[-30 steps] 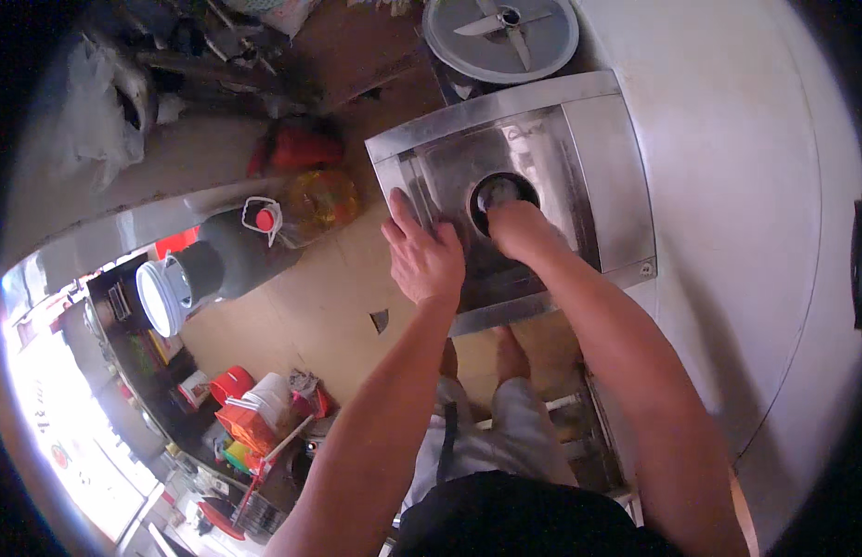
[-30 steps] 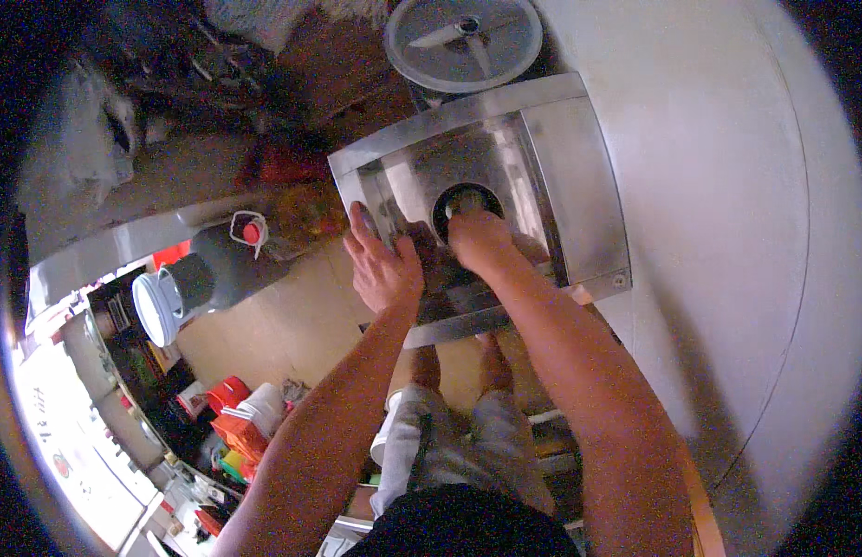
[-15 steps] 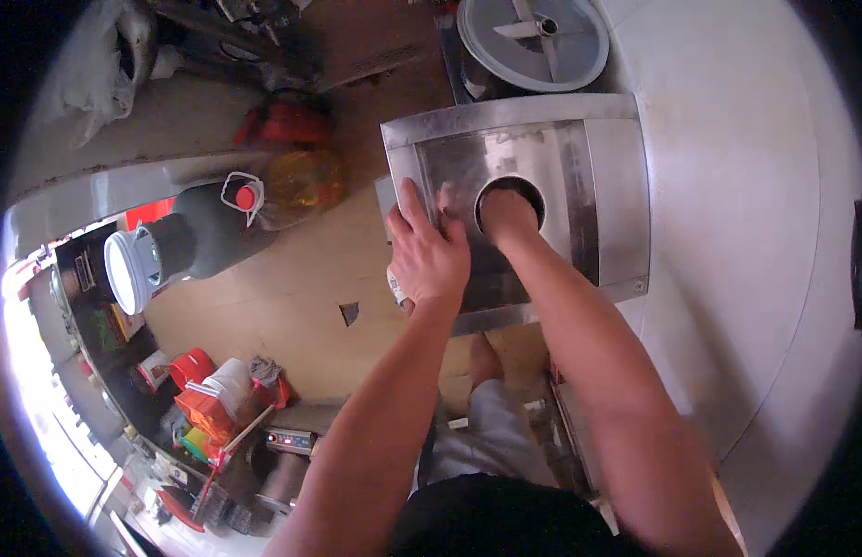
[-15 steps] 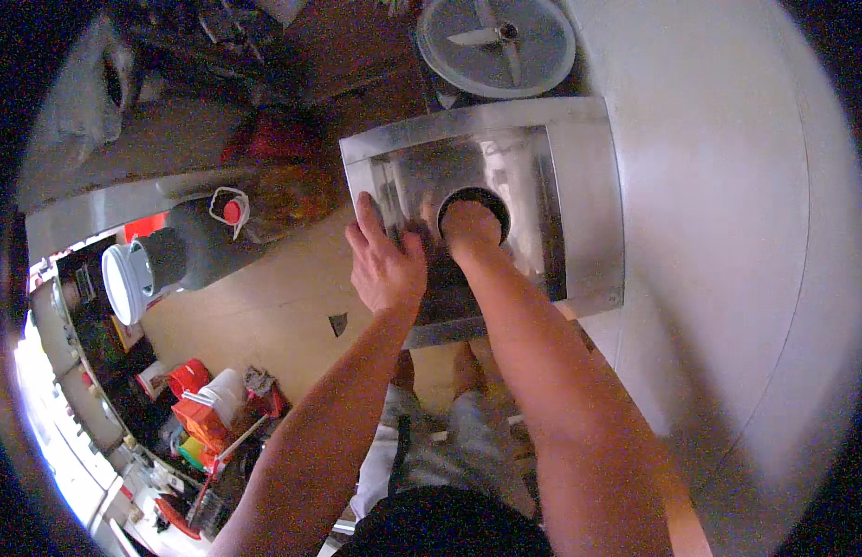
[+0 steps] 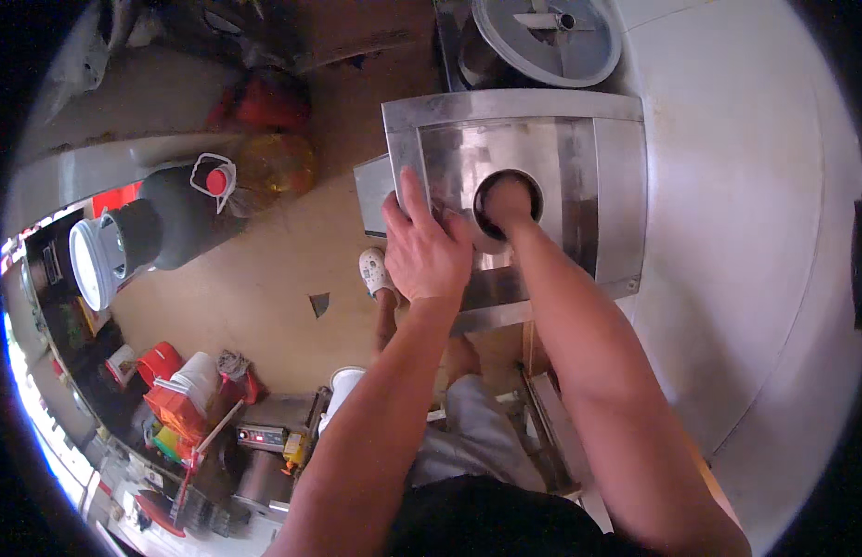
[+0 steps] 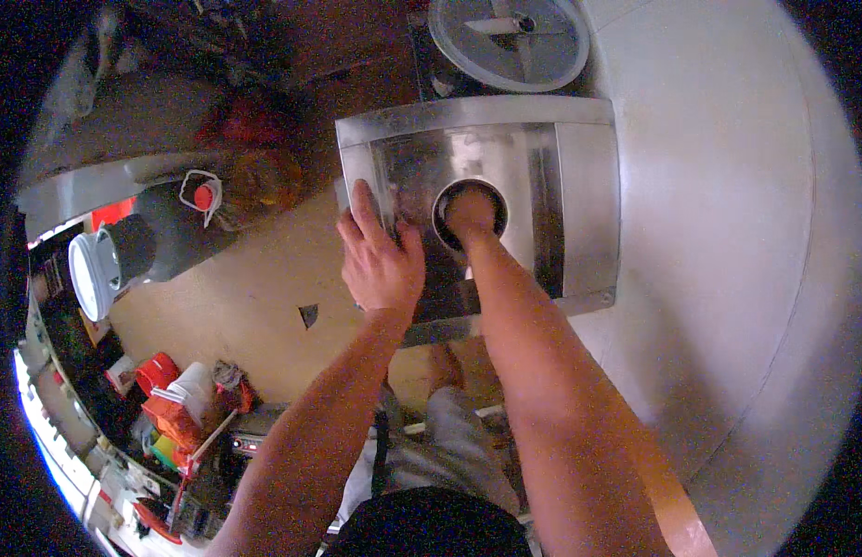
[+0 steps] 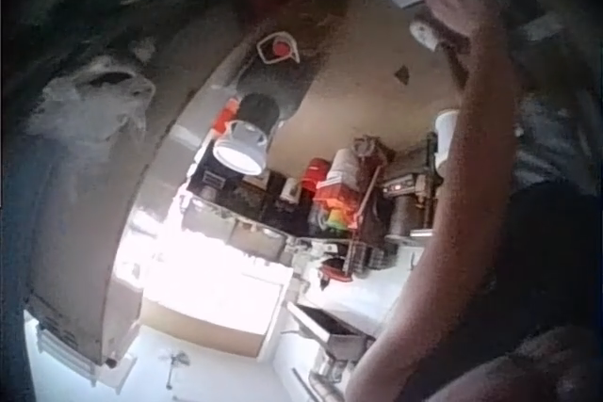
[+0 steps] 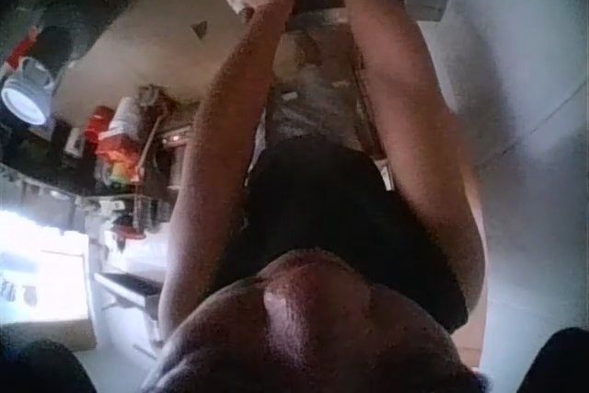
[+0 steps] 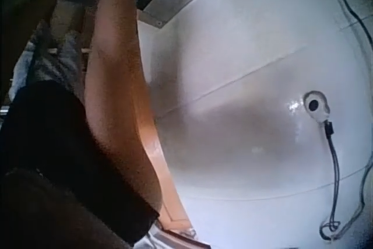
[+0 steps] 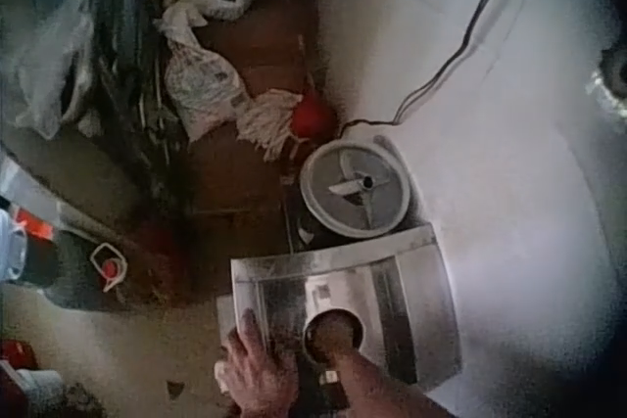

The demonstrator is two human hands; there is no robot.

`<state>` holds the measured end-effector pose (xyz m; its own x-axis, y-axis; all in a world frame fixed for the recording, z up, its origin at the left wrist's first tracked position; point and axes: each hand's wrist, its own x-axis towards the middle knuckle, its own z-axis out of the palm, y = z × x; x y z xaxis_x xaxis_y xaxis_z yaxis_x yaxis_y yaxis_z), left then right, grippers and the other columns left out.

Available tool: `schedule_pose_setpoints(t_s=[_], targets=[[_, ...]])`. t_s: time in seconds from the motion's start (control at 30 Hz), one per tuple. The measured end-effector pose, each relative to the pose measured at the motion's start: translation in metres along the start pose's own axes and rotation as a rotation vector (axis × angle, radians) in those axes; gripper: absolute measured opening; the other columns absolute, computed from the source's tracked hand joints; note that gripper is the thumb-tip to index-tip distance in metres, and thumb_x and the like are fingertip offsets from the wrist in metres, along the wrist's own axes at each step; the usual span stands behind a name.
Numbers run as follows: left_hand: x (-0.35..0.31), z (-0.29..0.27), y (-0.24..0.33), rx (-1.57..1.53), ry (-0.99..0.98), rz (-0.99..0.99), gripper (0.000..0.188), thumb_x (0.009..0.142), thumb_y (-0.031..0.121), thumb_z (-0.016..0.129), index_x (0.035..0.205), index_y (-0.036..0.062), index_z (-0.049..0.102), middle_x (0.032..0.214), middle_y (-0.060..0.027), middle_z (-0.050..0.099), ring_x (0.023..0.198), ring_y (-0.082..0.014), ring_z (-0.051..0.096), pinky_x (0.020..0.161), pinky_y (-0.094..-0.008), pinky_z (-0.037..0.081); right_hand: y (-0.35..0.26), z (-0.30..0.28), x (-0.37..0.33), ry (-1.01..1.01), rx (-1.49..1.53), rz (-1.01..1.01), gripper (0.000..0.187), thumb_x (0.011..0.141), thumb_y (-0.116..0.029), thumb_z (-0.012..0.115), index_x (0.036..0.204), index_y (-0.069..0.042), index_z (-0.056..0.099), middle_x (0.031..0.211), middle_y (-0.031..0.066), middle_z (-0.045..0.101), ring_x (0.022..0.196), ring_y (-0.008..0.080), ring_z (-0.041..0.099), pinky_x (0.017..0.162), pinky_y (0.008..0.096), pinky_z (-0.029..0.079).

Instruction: Cleaning and reassembling components of a meat grinder in a kitchen area.

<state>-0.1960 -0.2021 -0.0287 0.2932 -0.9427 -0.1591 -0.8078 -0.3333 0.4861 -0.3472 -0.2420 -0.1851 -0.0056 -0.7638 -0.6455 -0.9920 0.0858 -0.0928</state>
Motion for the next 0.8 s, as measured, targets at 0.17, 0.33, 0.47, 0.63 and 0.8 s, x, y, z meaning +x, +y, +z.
schedule_pose_setpoints(t_s=[0.17,0.33,0.47,0.63,0.8], targets=[[-0.002,0.001,0.001,-0.014,0.027,0.033,0.076,0.088,0.026,0.063,0.155,0.0117,0.029,0.126,-0.0262,0.052,0.1,-0.049,0.063,0.078,-0.0558,0.056,0.005,-0.014,-0.006,0.0,-0.023,-0.079,0.023,0.085,-0.018,0.059,0.089,-0.006,0.079,0.099,0.0191,0.075,0.092,0.0344,0.073,0.081,0.0447,0.058],[-0.002,0.001,-0.005,-0.02,0.032,0.056,0.077,0.088,0.026,0.064,0.155,0.0111,0.029,0.126,-0.0273,0.051,0.101,-0.0486,0.063,0.077,-0.0554,0.057,-0.022,-0.045,-0.061,0.307,-0.056,-0.075,0.02,0.086,-0.018,0.062,0.09,-0.006,0.076,0.095,0.0222,0.074,0.09,0.0368,0.073,0.08,0.0471,0.058],[0.002,-0.002,-0.008,-0.01,0.024,0.015,0.075,0.089,0.026,0.063,0.154,0.0105,0.03,0.126,-0.028,0.051,0.101,-0.0489,0.063,0.076,-0.0559,0.057,-0.019,-0.087,-0.104,0.251,0.154,0.151,0.019,0.087,-0.015,0.063,0.099,-0.002,0.069,0.091,0.0239,0.072,0.089,0.0415,0.071,0.078,0.0511,0.057],[-0.001,0.001,-0.003,-0.03,-0.007,0.018,0.072,0.089,0.027,0.062,0.152,0.0091,0.032,0.126,-0.028,0.052,0.102,-0.0496,0.063,0.076,-0.0563,0.057,-0.011,-0.059,-0.112,0.599,0.622,0.165,0.026,0.085,-0.009,0.066,0.109,0.002,0.062,0.094,0.0259,0.07,0.092,0.0474,0.067,0.079,0.0536,0.053],[0.0,0.001,-0.009,-0.025,0.044,0.048,0.073,0.088,0.025,0.063,0.152,0.0089,0.032,0.127,-0.028,0.052,0.1,-0.0494,0.063,0.077,-0.0555,0.057,-0.033,-0.08,-0.06,-0.318,-0.148,-0.015,0.037,0.081,-0.017,0.076,0.115,-0.005,0.071,0.116,0.0187,0.072,0.11,0.0342,0.07,0.093,0.0415,0.057]])
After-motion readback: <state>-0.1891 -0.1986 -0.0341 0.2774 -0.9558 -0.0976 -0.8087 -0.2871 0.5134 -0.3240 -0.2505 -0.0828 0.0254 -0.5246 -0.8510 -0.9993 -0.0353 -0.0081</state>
